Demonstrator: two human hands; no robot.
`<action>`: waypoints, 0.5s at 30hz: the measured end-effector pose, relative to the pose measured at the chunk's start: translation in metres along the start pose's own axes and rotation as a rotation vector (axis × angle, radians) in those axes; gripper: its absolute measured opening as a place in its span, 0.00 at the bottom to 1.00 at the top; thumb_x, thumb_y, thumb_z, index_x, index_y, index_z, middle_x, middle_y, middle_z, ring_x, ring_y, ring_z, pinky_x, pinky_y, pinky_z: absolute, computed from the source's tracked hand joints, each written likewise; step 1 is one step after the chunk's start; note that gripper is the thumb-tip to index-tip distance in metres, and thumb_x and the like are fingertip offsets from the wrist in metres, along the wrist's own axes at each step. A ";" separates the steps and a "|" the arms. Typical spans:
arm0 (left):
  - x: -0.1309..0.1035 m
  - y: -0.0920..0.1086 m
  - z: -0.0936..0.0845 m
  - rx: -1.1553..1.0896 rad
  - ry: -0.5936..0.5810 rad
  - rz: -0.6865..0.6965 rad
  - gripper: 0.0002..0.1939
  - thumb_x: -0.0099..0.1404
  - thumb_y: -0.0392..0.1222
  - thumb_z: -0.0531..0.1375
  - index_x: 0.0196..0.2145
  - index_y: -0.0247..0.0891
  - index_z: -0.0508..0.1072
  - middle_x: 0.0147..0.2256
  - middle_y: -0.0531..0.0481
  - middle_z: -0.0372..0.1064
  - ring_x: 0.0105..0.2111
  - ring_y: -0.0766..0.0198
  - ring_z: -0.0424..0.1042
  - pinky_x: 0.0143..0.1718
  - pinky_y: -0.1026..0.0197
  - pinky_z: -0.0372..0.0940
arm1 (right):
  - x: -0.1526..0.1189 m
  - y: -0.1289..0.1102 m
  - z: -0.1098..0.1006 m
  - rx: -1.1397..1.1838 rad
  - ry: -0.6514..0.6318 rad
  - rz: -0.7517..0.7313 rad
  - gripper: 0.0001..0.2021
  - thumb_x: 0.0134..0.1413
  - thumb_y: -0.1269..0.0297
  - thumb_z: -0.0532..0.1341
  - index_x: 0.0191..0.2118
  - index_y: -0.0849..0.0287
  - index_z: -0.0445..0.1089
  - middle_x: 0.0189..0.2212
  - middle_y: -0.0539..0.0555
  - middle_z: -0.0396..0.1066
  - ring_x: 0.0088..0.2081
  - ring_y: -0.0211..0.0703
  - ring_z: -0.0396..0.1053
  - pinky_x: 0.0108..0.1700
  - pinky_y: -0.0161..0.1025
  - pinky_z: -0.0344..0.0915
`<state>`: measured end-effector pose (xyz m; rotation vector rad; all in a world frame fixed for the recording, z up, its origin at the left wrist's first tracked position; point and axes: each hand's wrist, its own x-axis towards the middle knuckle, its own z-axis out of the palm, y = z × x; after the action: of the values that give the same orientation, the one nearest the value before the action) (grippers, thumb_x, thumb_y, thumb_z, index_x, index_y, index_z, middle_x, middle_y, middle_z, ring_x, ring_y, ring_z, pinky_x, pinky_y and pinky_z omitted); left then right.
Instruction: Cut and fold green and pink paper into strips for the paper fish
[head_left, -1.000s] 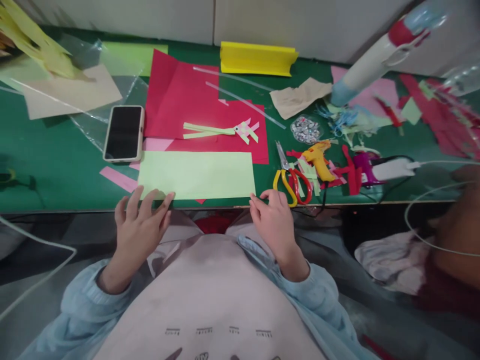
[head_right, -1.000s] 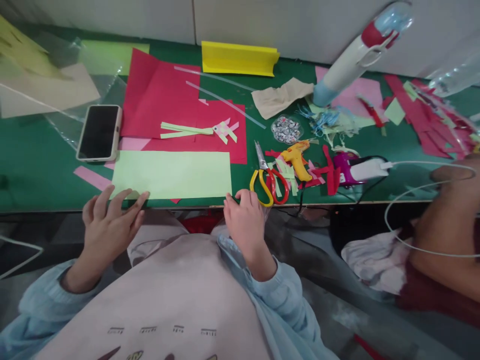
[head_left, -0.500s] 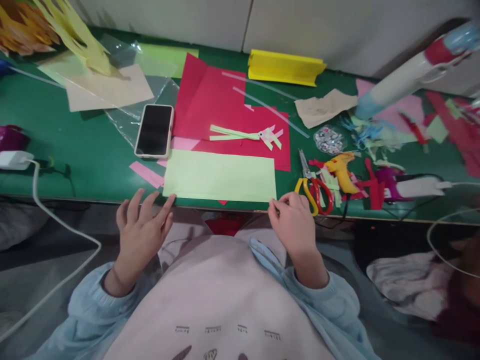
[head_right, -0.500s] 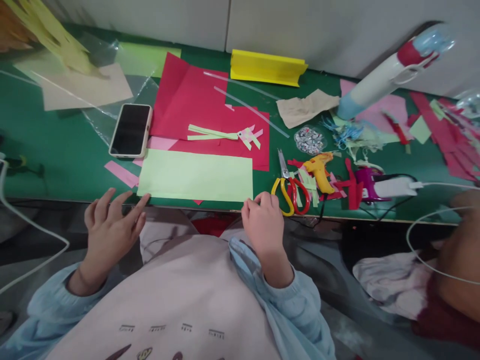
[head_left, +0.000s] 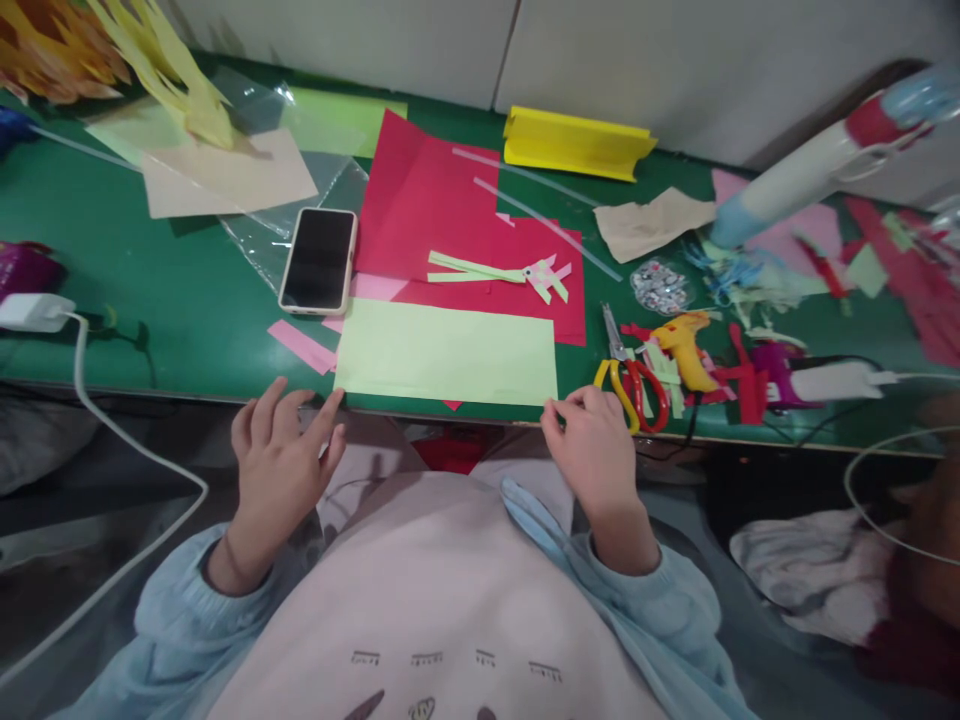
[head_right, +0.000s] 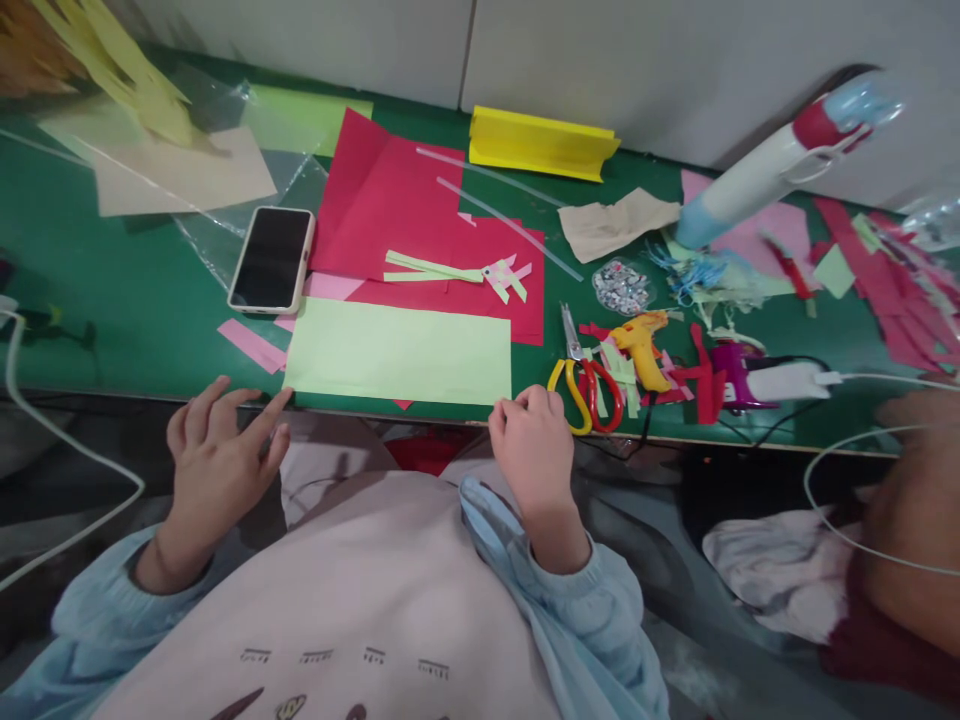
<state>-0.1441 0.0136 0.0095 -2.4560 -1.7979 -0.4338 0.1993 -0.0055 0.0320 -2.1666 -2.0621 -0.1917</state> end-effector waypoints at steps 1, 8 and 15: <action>0.001 0.000 0.000 -0.004 0.000 0.000 0.24 0.67 0.43 0.57 0.61 0.45 0.69 0.54 0.36 0.68 0.65 0.39 0.55 0.61 0.36 0.51 | 0.000 0.000 0.000 0.002 0.003 0.001 0.16 0.62 0.66 0.55 0.27 0.61 0.75 0.32 0.58 0.64 0.38 0.47 0.58 0.38 0.41 0.58; 0.005 0.004 0.000 -0.023 0.064 -0.017 0.19 0.68 0.41 0.56 0.55 0.41 0.73 0.48 0.36 0.71 0.62 0.41 0.60 0.59 0.39 0.54 | 0.002 0.004 0.003 0.065 0.002 0.009 0.14 0.62 0.66 0.56 0.29 0.61 0.76 0.32 0.58 0.66 0.38 0.47 0.60 0.40 0.41 0.60; 0.017 -0.008 0.008 -0.096 0.166 -0.046 0.19 0.67 0.40 0.55 0.54 0.37 0.71 0.49 0.35 0.70 0.55 0.46 0.67 0.57 0.44 0.59 | 0.003 0.011 0.001 0.036 -0.058 -0.008 0.11 0.63 0.65 0.58 0.36 0.62 0.77 0.32 0.57 0.70 0.38 0.47 0.64 0.42 0.41 0.62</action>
<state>-0.1454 0.0339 0.0055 -2.3622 -1.8083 -0.7213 0.2100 -0.0029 0.0315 -2.1683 -2.0889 -0.0929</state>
